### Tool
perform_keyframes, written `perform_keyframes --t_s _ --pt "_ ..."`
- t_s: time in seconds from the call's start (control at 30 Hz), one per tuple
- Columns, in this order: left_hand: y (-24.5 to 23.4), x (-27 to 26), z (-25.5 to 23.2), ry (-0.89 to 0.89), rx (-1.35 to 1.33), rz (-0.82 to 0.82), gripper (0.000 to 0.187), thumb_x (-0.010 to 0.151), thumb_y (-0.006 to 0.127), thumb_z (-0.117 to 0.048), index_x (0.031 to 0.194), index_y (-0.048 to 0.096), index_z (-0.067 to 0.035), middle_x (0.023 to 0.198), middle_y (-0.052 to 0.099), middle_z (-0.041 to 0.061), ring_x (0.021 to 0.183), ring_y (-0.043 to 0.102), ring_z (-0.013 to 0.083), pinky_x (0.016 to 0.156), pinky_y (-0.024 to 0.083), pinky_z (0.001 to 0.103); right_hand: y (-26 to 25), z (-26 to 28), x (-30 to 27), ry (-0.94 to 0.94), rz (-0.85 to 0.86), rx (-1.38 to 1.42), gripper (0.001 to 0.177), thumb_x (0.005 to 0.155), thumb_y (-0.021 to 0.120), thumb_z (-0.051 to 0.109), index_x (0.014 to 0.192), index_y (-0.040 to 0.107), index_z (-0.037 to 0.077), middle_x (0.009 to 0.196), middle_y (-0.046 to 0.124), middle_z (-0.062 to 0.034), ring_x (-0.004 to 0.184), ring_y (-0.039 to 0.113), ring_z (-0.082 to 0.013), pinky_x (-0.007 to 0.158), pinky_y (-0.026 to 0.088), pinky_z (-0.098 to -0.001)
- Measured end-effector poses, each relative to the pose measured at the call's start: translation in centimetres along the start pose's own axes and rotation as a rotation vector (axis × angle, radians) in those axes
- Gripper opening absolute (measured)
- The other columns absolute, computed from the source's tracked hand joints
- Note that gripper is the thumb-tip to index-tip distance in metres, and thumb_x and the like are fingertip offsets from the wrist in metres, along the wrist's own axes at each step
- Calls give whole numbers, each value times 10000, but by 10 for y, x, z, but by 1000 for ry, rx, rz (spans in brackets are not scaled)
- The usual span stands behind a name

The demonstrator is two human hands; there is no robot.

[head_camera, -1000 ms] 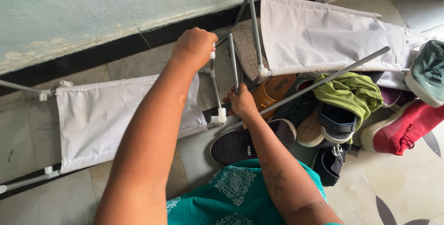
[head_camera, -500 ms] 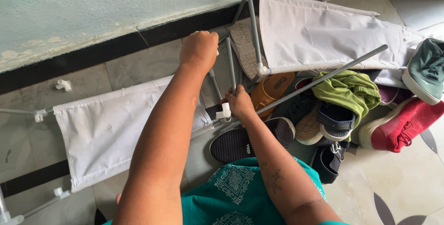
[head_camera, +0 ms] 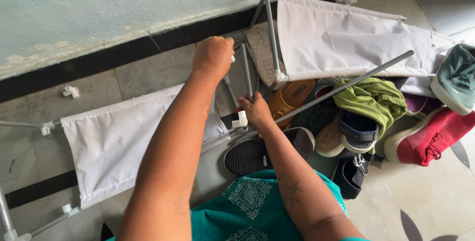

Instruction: The person assembles a shoe rack by threading metal tubes through fabric shelves and inserting them into plastic connectors.

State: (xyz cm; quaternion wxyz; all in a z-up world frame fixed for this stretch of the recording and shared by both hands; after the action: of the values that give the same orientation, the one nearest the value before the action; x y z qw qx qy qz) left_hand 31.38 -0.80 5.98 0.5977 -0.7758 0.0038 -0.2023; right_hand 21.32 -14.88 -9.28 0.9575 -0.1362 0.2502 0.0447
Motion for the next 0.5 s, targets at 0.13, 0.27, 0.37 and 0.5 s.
perform_keyframes --t_s 0.13,0.27,0.37,0.5 --pt "-14 -17 -10 41 -46 -18 287 927 708 -205 1165 692 -46 1055 749 192 993 716 384 851 569 466 -8 9 -4 40 -1 102 460 1022 569 367 1260 487 -18 785 747 -174 570 711 -188 488 548 -305" --pt "-39 -76 -6 -96 -446 -317 550 1004 593 -209 1521 467 -74 1386 666 228 1183 662 397 933 545 451 -23 22 -5 -41 -8 172 498 1037 498 393 1300 526 -30 734 717 -153 416 479 -172 371 360 -312" --pt "-7 -143 0 -515 -712 -268 514 1070 482 -413 1482 543 -112 1294 706 165 1209 679 316 983 538 391 -34 35 -16 -69 28 257 480 1024 466 384 1266 557 -21 734 705 -138 393 436 -146 359 334 -299" --pt "26 -225 -32 -674 -942 -240 553 1054 467 -493 1407 622 -97 1286 739 111 1195 706 229 1017 524 348 -66 62 -47 -143 -5 31 394 1005 550 359 1131 690 13 774 710 -77 540 537 -96 493 430 -249"
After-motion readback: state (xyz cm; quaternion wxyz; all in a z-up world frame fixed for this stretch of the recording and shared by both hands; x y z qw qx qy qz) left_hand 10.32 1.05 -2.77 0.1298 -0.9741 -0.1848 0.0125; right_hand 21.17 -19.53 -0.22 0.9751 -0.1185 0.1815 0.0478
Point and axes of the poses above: each hand's wrist, its own x-axis towards the middle knuckle, its own y-axis out of the palm, z = x × y, the point moved 7 cm from there along x, towards the middle knuckle
